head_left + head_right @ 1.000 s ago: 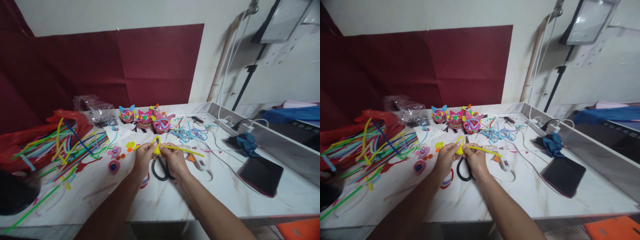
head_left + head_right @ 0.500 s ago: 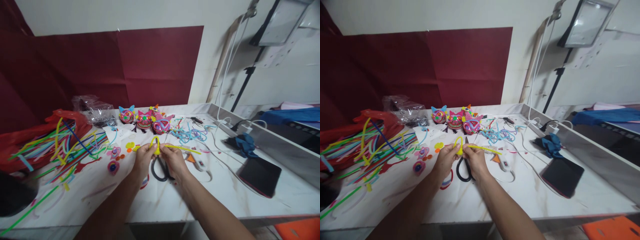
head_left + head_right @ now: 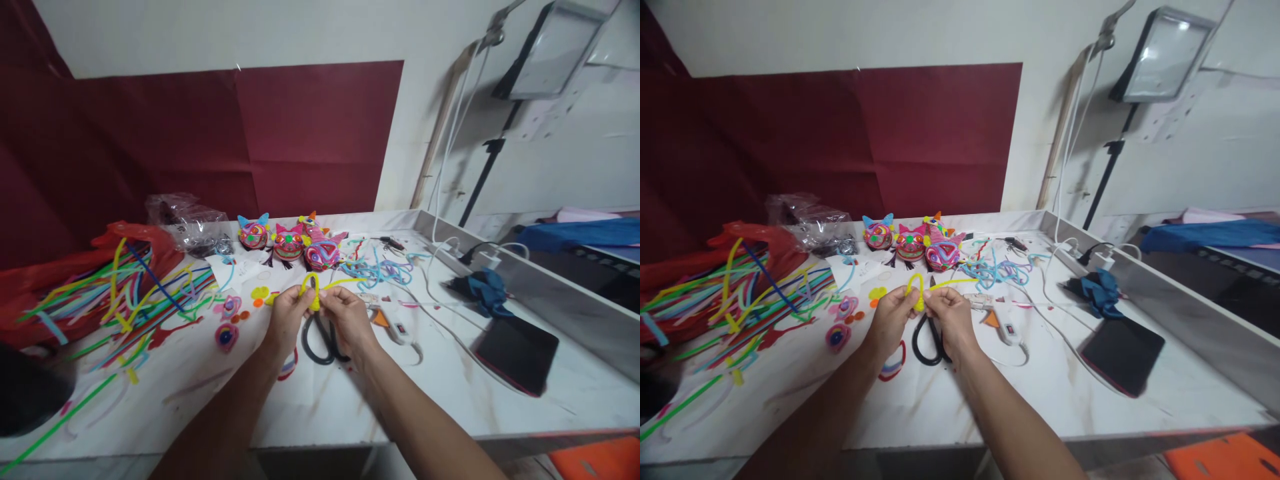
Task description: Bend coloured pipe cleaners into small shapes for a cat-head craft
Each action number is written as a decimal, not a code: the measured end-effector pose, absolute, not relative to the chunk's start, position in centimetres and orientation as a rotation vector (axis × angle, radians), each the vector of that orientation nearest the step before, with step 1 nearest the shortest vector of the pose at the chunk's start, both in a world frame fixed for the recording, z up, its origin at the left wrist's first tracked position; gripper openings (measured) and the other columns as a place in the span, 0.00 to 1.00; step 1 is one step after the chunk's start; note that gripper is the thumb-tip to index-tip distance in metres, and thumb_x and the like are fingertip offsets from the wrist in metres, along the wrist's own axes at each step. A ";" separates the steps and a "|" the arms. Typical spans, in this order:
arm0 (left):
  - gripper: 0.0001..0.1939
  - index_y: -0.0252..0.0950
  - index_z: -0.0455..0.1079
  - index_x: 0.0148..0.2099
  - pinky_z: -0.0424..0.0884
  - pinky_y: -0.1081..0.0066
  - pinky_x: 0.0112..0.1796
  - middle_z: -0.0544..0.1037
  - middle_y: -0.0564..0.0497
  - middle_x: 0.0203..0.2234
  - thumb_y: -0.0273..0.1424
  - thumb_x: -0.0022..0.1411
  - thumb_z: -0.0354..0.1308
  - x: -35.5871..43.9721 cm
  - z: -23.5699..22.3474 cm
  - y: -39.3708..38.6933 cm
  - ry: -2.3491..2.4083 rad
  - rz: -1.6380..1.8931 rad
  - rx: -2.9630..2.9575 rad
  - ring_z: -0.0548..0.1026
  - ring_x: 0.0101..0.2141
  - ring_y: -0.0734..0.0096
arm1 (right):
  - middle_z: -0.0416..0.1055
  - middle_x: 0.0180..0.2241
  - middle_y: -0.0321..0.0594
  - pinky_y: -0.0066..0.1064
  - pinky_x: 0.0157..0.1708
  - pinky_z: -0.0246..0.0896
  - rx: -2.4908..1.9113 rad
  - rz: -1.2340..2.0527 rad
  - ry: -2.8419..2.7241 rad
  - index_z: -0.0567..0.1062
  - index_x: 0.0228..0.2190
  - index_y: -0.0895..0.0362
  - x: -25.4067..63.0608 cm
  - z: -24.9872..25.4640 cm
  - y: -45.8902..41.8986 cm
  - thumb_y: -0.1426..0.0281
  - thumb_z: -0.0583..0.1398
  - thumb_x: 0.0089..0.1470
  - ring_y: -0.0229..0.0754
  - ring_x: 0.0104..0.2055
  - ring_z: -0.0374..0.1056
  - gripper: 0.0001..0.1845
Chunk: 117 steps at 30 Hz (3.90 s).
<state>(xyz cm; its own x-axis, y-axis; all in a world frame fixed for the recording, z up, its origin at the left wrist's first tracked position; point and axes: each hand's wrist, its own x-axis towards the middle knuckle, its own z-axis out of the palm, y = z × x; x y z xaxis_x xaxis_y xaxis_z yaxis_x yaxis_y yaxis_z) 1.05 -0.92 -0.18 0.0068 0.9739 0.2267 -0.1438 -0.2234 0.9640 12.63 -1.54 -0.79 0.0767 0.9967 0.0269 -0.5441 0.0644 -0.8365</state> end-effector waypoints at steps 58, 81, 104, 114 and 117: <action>0.19 0.34 0.68 0.27 0.62 0.77 0.22 0.71 0.58 0.15 0.38 0.41 0.73 0.3 0.6 -0.9 0.971 1.391 1.280 0.66 0.17 0.80 | 0.71 0.25 0.38 0.29 0.29 0.62 -0.745 0.629 -1.355 0.81 0.28 0.54 13.2 -0.4 -2.7 0.67 0.61 0.56 0.38 0.28 0.67 0.09; 0.16 0.32 0.73 0.32 0.67 0.76 0.21 0.74 0.55 0.20 0.37 0.45 0.70 0.0 0.9 -0.5 1.015 1.478 1.296 0.72 0.22 0.73 | 0.72 0.20 0.35 0.28 0.23 0.60 -0.914 0.965 -1.097 0.78 0.24 0.57 13.1 -0.2 -2.3 0.57 0.65 0.44 0.35 0.20 0.63 0.15; 0.11 0.34 0.74 0.32 0.75 0.70 0.33 0.79 0.50 0.26 0.33 0.45 0.67 0.5 1.0 -0.9 1.090 1.572 1.357 0.79 0.30 0.66 | 0.68 0.15 0.33 0.28 0.16 0.58 -0.995 1.015 -0.993 0.75 0.20 0.58 13.2 0.2 -2.3 0.52 0.66 0.40 0.35 0.14 0.61 0.21; 0.06 0.37 0.77 0.31 0.76 0.67 0.35 0.82 0.49 0.24 0.33 0.50 0.66 0.6 0.3 -1.1 1.252 1.655 1.524 0.80 0.28 0.63 | 0.67 0.13 0.32 0.27 0.17 0.55 -1.004 1.017 -0.996 0.75 0.21 0.58 13.0 -0.3 -2.2 0.55 0.65 0.43 0.35 0.15 0.61 0.18; 0.04 0.39 0.78 0.30 0.74 0.67 0.37 0.81 0.50 0.23 0.32 0.52 0.64 0.4 0.2 -1.2 1.371 1.669 1.739 0.79 0.28 0.63 | 0.66 0.12 0.32 0.27 0.18 0.55 -0.994 1.011 -1.024 0.75 0.20 0.58 12.9 -0.6 -2.2 0.55 0.64 0.44 0.35 0.15 0.60 0.17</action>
